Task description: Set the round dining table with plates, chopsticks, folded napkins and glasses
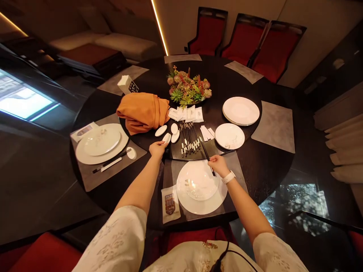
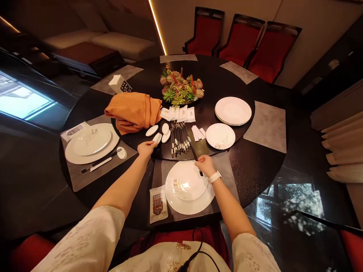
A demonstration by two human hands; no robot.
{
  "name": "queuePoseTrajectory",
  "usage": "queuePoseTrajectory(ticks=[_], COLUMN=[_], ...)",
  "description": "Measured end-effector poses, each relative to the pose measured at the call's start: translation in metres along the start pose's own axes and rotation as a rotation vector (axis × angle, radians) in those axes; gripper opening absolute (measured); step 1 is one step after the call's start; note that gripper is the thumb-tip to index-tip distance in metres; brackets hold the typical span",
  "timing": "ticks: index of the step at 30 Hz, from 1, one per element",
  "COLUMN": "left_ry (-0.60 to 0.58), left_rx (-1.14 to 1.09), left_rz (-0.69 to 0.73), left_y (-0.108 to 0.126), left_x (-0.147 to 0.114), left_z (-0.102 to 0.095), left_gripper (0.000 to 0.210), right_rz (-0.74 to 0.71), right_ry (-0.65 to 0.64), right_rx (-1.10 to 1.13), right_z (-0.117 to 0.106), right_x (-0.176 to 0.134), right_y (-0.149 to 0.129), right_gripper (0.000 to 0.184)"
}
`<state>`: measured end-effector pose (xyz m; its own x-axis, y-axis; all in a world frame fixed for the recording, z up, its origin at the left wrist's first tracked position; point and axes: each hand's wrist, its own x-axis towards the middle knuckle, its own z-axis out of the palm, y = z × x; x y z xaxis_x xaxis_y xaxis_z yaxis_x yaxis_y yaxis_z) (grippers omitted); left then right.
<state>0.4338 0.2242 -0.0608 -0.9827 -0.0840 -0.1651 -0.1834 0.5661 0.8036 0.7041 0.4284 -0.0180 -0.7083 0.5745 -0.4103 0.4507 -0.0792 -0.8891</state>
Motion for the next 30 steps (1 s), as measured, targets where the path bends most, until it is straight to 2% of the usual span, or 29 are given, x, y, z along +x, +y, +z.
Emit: queuePoseTrajectory(ticks=[4, 6, 8, 10, 13, 17, 19, 21, 24, 27, 30], left_ry=[-0.001, -0.062, -0.221, -0.447, -0.765, -1.122, -1.259, -1.353, -1.411, -1.306, -1.183], left_rx=[-0.142, -0.230, -0.391, -0.555, -0.625, -0.601, -0.551, -0.479, -0.282, 0.011, 0.292], left_rz=[-0.061, -0.088, -0.137, -0.205, -0.289, -0.348, -0.358, -0.334, -0.161, 0.253, 0.663], left_y=[0.016, 0.029, 0.045, 0.064, 0.094, 0.118, 0.121, 0.117, 0.104, 0.090, 0.080], left_x=[-0.010, -0.017, -0.030, -0.048, -0.086, -0.145, -0.173, -0.197, -0.227, -0.246, -0.251], left_z=[-0.004, -0.007, -0.009, -0.005, 0.014, 0.054, 0.076, 0.099, 0.133, 0.166, 0.190], left_gripper=[0.022, 0.022, 0.023, 0.027, 0.039, 0.076, 0.090, 0.094, 0.089, 0.082, 0.078], right_rz=[0.085, 0.154, 0.261, 0.374, 0.478, 0.483, 0.441, 0.383, 0.296, 0.236, 0.221], right_ry=[-0.010, -0.029, -0.070, -0.121, -0.154, -0.063, 0.008, 0.101, 0.255, 0.364, 0.432], right_rx=[0.241, 0.370, 0.506, 0.633, 0.755, 0.807, 0.813, 0.796, 0.711, 0.591, 0.463], right_z=[-0.027, -0.037, -0.041, -0.038, -0.026, -0.020, -0.027, -0.040, -0.063, -0.081, -0.087], right_x=[-0.055, -0.087, -0.119, -0.150, -0.185, -0.202, -0.201, -0.197, -0.191, -0.181, -0.166], right_y=[0.026, 0.043, 0.060, 0.075, 0.090, 0.095, 0.096, 0.097, 0.101, 0.112, 0.129], right_gripper=[0.019, 0.022, 0.026, 0.030, 0.033, 0.039, 0.040, 0.037, 0.033, 0.029, 0.024])
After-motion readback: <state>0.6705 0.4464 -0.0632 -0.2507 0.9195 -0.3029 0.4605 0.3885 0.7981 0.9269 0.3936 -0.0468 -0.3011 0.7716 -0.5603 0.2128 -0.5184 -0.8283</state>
